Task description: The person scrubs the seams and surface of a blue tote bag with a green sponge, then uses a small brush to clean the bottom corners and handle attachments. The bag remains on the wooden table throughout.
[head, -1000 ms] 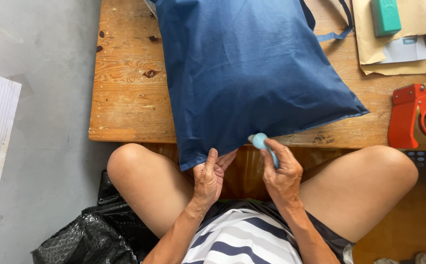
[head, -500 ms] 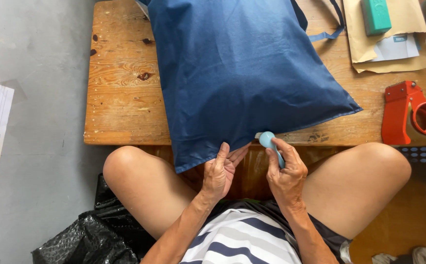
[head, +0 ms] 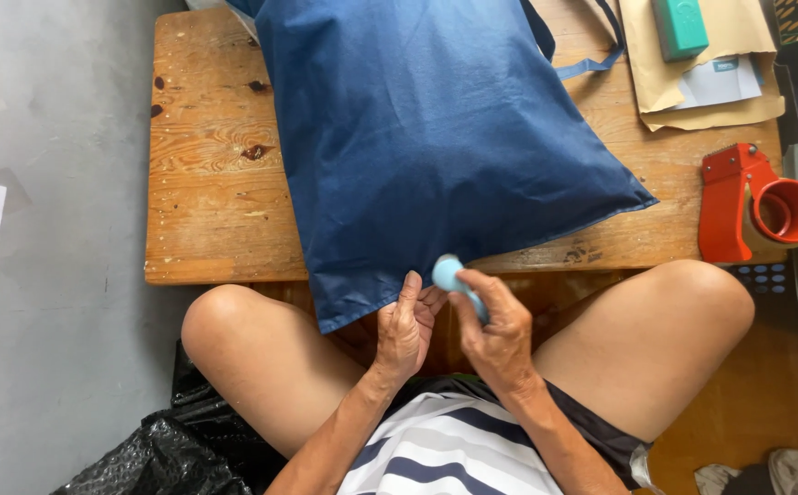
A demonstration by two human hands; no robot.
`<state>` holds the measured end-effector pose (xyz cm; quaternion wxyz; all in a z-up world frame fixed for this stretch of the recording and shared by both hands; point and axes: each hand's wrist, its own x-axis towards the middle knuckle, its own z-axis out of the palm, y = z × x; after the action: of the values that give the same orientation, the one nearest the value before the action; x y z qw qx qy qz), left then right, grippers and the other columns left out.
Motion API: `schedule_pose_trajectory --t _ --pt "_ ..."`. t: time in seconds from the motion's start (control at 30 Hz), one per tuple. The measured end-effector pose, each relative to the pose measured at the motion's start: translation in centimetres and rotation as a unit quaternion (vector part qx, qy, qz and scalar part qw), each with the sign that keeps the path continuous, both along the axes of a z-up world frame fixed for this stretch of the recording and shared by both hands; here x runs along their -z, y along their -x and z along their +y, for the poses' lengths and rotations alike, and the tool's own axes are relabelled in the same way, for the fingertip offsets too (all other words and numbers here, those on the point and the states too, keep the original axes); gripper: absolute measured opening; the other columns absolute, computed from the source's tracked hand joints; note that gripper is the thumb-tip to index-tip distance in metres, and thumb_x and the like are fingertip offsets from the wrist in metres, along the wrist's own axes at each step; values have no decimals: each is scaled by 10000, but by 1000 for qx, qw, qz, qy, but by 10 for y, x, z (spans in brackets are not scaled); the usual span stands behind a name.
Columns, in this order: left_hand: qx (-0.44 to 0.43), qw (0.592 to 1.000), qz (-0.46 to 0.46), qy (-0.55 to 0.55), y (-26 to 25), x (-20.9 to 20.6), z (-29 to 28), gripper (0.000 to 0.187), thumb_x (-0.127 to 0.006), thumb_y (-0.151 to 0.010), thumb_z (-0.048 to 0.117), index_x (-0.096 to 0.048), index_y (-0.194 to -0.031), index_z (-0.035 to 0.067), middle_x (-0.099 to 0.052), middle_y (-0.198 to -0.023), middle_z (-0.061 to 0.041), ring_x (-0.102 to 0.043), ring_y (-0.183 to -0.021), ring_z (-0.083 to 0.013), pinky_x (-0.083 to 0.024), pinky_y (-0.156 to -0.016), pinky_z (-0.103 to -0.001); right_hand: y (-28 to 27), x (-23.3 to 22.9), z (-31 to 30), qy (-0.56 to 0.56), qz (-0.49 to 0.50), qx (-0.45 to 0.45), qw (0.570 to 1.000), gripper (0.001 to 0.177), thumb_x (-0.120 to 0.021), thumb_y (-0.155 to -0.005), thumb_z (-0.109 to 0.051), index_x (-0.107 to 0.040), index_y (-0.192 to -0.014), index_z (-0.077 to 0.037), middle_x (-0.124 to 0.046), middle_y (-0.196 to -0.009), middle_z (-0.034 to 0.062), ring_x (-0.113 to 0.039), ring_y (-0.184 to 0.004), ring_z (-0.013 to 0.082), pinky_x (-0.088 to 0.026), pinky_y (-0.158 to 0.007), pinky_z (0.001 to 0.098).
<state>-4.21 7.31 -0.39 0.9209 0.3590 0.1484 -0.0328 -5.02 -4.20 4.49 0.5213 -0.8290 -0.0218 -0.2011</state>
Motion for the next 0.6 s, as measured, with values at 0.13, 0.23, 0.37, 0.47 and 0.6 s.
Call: schedule_pose_trajectory --t 0.13,0.23,0.37,0.47,0.6 --pt "-16 1000 1 -22 1 -10 5 326 -525 -1073 170 -734 -1103 -78 -751 -1103 -216 -718 -1083 -350 -504 -1093 -544 1 2 -3 -2 5 -9 1000 231 -787 -884 -134 -762 -1114 -135 -717 -809 44 -736 -709 263 -578 -651 327" --pt "-15 1000 -2 -19 -1 -22 0 370 -526 -1073 201 -736 -1096 -102 -744 -1119 -240 -700 -1115 -358 -481 -1097 -556 -4 15 -30 27 4 44 999 235 -729 -945 -127 -730 -1179 -105 -694 -843 124 -706 -728 315 -560 -656 388" --pt "-5 1000 5 16 -5 -2 -11 305 -562 -1055 138 -727 -1078 -117 -732 -1129 -260 -701 -1118 -368 -459 -1125 -565 -1 11 -26 19 22 49 998 260 -744 -941 -153 -715 -1198 -136 -654 -727 68 -650 -616 249 -539 -609 369" --pt "8 1000 20 10 -11 -4 -14 293 -576 -1049 138 -719 -1103 -111 -734 -1132 -241 -713 -1092 -340 -489 -1113 -548 1 5 -10 7 30 28 999 247 -762 -915 -181 -732 -1159 -156 -663 -692 61 -660 -594 246 -543 -583 357" --pt "32 999 16 -2 -10 -28 -15 323 -579 -1050 147 -703 -1143 -136 -701 -1194 -282 -651 -1201 -367 -411 -1159 -566 -7 3 -33 19 31 66 997 199 -696 -989 -138 -700 -1184 -97 -644 -668 110 -610 -567 272 -503 -563 392"
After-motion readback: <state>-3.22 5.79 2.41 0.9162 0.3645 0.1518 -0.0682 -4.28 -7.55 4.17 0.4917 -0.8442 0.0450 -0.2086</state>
